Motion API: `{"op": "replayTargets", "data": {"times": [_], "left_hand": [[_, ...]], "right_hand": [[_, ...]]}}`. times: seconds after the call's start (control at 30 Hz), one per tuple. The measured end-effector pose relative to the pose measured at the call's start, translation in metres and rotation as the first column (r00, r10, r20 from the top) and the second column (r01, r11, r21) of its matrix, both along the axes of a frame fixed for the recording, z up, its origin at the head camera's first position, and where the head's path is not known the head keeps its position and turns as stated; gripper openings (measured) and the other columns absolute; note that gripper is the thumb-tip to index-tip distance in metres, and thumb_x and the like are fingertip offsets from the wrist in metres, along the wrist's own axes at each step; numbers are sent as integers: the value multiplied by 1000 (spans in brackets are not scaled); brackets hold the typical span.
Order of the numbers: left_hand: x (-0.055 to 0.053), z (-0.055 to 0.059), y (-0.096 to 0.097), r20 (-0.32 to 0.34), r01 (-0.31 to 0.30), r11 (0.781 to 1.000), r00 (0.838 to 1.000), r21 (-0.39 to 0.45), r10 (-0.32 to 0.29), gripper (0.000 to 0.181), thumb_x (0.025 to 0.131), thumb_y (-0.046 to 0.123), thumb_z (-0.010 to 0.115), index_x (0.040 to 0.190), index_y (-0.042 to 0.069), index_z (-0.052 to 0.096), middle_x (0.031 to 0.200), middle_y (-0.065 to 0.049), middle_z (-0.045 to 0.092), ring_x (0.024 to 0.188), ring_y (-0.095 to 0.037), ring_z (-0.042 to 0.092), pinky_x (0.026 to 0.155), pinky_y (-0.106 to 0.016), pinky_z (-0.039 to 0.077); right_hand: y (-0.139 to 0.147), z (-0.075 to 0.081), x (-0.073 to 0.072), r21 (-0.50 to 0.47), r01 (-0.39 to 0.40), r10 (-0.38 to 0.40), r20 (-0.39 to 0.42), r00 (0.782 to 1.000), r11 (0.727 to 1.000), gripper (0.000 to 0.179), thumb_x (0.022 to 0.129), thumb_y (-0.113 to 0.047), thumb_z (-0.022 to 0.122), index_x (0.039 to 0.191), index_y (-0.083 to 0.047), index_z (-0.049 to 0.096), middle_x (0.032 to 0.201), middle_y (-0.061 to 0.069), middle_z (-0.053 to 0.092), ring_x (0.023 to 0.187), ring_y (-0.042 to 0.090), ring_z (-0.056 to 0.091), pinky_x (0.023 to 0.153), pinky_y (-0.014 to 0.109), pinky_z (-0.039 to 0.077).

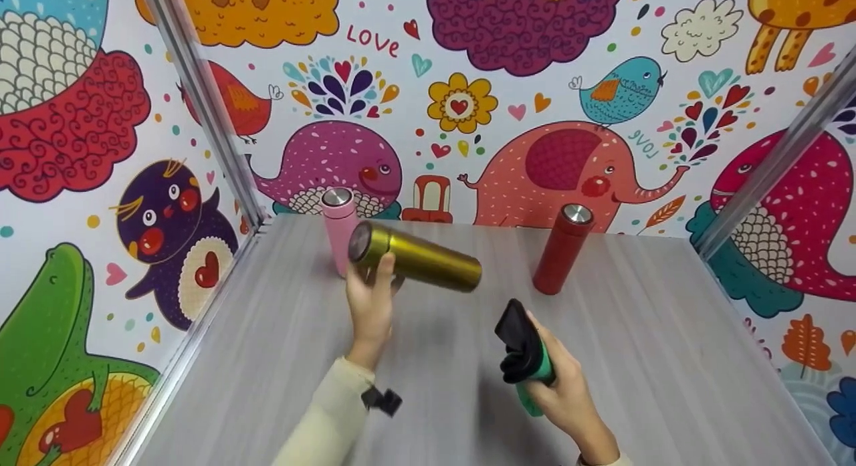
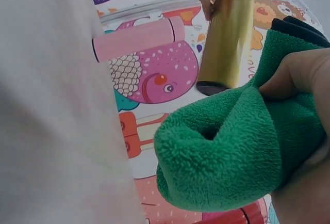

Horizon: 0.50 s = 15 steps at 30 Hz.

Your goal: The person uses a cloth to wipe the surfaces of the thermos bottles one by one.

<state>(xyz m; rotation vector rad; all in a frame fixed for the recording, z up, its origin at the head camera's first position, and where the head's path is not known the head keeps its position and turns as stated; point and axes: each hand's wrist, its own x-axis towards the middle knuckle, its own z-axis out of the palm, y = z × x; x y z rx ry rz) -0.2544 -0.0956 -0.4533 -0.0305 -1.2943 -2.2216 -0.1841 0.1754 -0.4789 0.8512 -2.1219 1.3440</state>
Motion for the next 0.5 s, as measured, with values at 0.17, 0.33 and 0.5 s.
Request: {"op": "replayTargets", "data": {"times": [0.17,0.33,0.5], "left_hand": [[-56,14,5,67,-37,906,995,-422,72,81,89,40,77,149,4,37,138,-15,53,125,-32,53,103,-45,47],[-106,3,21,108,46,792,994,-609,25,80,90,41,75,150,3,37,141,-15,52,127,-31,53,104,-46,45],[-133,-21,31,166,89,731,985,-677,34,76,91,36,75,148,1,39,140,-17,53,127,-31,53,107,-46,43]], "right_hand": [[10,-20,-7,20,28,-29,54,998,999,87,65,30,67,146,4,47,141,22,53,128,14,51,105,17,38],[23,-42,-10,53,80,-84,92,992,995,96,63,30,66,150,-6,46,143,12,54,128,15,52,104,18,39],[30,-49,-4,52,60,-67,144,987,997,97,67,29,66,153,-10,41,146,11,51,132,19,49,106,21,38]]}}
